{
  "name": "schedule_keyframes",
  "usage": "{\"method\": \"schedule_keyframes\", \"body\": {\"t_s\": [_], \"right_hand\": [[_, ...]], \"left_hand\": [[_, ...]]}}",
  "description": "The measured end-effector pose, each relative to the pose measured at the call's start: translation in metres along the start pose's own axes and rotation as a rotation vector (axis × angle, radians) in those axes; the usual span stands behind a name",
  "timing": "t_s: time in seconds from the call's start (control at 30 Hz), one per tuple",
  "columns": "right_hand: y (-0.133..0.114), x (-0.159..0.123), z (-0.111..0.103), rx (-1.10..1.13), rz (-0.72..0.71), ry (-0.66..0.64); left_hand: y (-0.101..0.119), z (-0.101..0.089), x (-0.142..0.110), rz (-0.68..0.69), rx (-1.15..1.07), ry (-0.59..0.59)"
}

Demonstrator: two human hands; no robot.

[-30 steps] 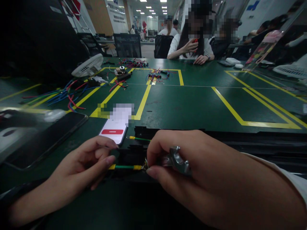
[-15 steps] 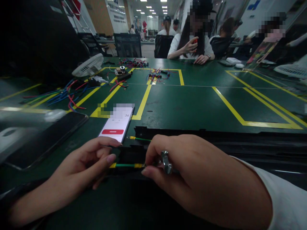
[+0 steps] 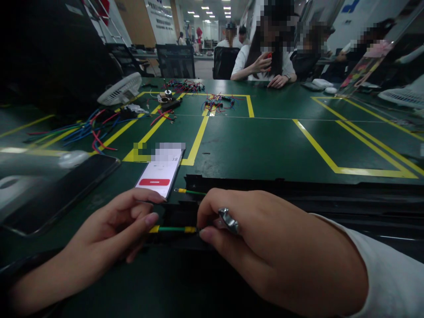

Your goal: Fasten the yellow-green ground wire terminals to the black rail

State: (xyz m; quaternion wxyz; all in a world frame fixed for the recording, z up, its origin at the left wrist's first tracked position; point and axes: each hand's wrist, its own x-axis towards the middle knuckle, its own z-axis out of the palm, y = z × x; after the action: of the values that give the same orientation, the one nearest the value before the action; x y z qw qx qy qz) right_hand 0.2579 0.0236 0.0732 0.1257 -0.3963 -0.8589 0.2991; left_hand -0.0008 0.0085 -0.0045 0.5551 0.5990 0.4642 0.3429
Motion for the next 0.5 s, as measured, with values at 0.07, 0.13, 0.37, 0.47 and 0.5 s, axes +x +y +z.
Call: {"method": "schedule_keyframes", "body": {"t_s": [0.07, 0.13, 0.37, 0.47, 0.5], "right_hand": [[-0.001, 0.003, -0.003, 0.025, 0.006, -0.046], [-0.002, 0.005, -0.006, 0.058, 0.010, -0.075], [0.005, -0.002, -0.009, 0.134, 0.022, -0.017], [0.010, -0.005, -0.007, 0.128, 0.017, 0.069], [0.010, -0.005, -0.006, 0.120, 0.005, 0.080]], "left_hand": [[0.000, 0.000, 0.000, 0.005, 0.000, 0.001], [0.000, -0.001, -0.001, 0.003, 0.013, 0.001], [-0.003, -0.003, -0.002, -0.009, 0.002, -0.010], [-0.004, -0.003, -0.002, -0.011, 0.003, -0.014], [-0.004, -0.003, -0.002, -0.007, 0.003, -0.018]]}}
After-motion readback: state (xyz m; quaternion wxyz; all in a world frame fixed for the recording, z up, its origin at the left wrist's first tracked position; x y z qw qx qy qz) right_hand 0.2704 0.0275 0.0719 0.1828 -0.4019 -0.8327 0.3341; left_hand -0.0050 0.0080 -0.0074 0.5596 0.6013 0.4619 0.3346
